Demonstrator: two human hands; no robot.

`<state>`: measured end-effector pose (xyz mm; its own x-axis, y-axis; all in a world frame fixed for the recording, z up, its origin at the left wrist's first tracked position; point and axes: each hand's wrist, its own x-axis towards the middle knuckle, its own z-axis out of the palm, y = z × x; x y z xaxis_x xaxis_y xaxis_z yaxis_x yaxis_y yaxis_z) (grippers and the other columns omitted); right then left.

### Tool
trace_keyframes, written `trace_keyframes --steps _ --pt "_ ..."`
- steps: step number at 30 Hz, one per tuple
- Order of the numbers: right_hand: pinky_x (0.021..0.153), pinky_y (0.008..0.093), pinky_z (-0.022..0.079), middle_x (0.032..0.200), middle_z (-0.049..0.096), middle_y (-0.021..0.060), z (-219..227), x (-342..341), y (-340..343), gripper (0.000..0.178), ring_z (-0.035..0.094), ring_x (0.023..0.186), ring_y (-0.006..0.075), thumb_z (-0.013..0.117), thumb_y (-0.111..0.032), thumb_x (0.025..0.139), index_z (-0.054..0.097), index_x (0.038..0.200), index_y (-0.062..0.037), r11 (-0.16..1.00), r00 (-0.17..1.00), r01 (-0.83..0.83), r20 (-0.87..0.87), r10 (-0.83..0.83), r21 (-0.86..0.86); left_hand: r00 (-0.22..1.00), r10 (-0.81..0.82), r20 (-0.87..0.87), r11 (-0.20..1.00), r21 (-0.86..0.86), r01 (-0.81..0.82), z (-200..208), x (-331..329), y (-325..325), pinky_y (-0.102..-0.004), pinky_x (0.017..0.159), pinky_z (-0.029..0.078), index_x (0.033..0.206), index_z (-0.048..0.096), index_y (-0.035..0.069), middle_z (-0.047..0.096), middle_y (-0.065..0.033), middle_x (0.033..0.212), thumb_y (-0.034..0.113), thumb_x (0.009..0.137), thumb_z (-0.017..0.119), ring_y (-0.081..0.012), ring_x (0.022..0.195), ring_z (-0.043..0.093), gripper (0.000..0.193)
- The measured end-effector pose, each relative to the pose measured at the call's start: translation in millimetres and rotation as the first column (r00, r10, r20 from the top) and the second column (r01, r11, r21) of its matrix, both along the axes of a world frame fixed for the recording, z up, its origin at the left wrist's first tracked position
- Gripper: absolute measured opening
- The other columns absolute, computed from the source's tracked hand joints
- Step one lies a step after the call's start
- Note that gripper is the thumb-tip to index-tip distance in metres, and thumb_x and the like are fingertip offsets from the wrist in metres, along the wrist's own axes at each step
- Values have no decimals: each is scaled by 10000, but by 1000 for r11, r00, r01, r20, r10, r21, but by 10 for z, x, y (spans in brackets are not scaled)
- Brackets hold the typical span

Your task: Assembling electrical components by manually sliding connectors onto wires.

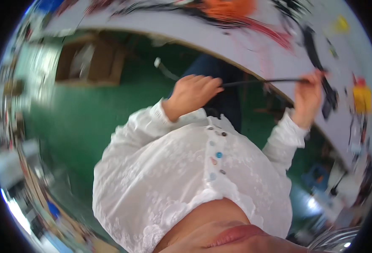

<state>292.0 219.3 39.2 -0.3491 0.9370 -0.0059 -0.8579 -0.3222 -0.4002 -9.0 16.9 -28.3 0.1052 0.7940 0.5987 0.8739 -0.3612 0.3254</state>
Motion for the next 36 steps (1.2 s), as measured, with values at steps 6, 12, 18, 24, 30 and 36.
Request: trace_keyframes --steps 6,12,18,24,30,36 --pt "772 308 499 843 560 54 80 239 316 134 552 782 170 542 -35 1014 585 1138 -11 999 999 -33 20 33 23 983 120 -137 992 -12 -123 229 -194 -397 -305 540 410 999 598 132 469 -2 700 298 922 731 -159 592 525 226" --pt "824 309 551 901 630 61 376 131 824 201 618 872 157 551 -100 1054 583 1229 -6 981 969 -38 248 -10 189 977 174 -124 983 85 -165 433 -728 -399 -293 537 404 1083 634 117 469 0 716 298 896 754 -144 598 509 287" --pt "932 295 551 1140 728 52 -83 -906 1860 238 690 1065 175 593 -171 1051 649 1258 -67 944 687 -331 689 233 11 953 258 -160 961 139 -237 1193 -1905 -121 -311 523 471 1037 730 139 624 9 773 203 766 830 -179 594 595 296" --pt "1040 340 512 1191 728 73 658 -2775 3193 300 674 1134 186 619 -234 1037 666 1251 -29 873 616 -459 768 176 167 711 484 -509 861 424 -283 2199 -3375 1073 -395 844 508 1073 704 149 690 -18 1032 159 859 755 -238 972 645 221" --pt "1089 355 487 1394 604 129 494 -3434 4314 496 626 1236 246 622 -213 1032 498 1428 59 691 695 -398 690 -202 604 624 387 -679 907 402 -126 1532 -4251 3536 -353 865 574 1146 703 163 694 -9 1206 91 909 618 -224 1040 683 262" --pt "1042 348 489 1465 568 104 627 -2425 2392 496 617 1246 232 606 -258 1036 525 1453 -3 716 337 -629 936 -100 303 757 495 -427 862 136 -488 -68 -4304 4025 -373 761 605 1088 689 168 690 -14 1156 209 918 652 -241 1027 696 179"
